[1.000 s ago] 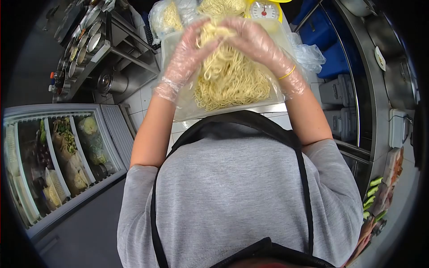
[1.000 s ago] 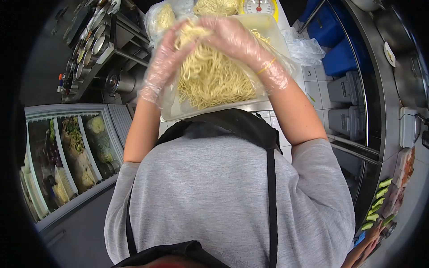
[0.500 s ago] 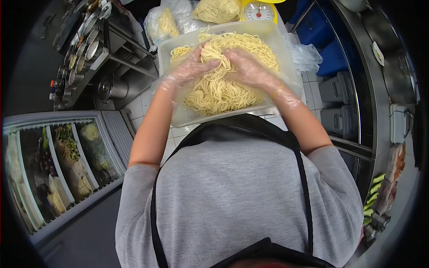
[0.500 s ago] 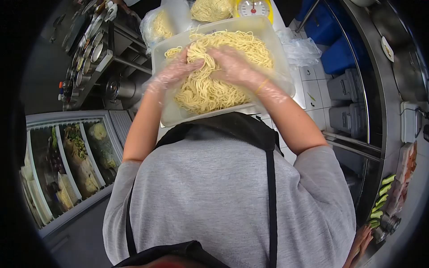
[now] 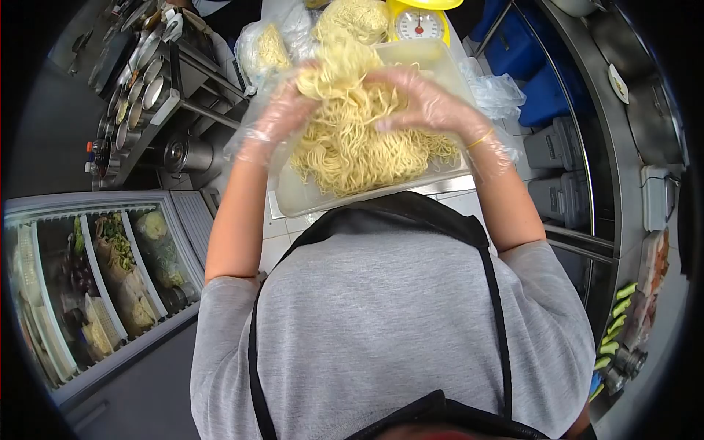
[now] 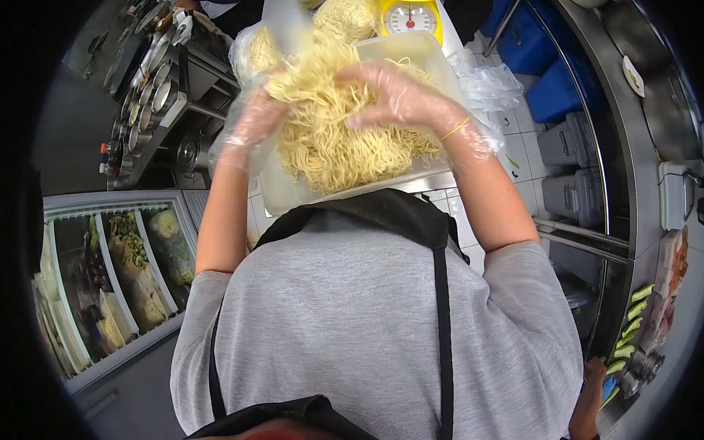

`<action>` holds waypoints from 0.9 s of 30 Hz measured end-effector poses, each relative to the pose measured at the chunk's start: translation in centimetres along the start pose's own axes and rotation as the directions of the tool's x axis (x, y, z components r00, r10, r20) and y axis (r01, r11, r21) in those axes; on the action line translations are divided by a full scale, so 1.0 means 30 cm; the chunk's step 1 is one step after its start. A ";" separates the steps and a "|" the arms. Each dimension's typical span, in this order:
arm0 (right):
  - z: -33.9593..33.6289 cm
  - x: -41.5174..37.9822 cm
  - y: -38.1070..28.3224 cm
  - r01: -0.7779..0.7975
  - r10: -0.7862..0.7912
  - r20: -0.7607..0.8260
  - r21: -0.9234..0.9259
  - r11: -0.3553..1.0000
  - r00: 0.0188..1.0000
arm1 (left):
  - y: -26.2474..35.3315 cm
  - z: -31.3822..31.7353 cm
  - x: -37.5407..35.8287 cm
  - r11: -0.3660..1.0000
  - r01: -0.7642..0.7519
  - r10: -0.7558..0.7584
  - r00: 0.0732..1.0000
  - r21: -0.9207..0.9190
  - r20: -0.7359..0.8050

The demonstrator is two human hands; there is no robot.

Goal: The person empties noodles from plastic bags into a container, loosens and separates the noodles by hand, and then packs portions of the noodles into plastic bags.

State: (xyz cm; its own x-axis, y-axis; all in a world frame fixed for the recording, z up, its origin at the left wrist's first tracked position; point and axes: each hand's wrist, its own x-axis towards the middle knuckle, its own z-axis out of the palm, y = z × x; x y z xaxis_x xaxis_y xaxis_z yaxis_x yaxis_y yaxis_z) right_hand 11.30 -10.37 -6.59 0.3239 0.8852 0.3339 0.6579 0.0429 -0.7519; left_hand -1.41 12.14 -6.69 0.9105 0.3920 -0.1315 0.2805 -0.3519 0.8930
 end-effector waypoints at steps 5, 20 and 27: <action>0.150 -0.098 0.015 -0.016 0.066 0.067 -0.568 0.823 0.996 | -0.085 0.052 -0.014 0.899 -0.300 0.283 0.954 0.319 0.099; -0.083 0.007 0.091 -0.436 0.583 0.328 -0.424 0.794 0.743 | 0.106 -0.130 -0.044 0.807 -0.360 0.064 0.841 0.468 0.537; -0.015 -0.048 0.174 -0.234 0.324 0.171 -0.402 0.885 0.931 | 0.057 0.084 0.103 0.991 0.132 -0.129 0.896 0.021 0.426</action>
State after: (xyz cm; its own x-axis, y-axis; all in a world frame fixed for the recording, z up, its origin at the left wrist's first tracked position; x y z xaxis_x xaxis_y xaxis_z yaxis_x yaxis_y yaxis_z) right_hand 14.58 -11.64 -10.75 0.3984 0.9167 -0.0296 0.7800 -0.3556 -0.5149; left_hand 2.64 10.59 -6.66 0.9088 0.0342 -0.4159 0.4048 -0.3143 0.8587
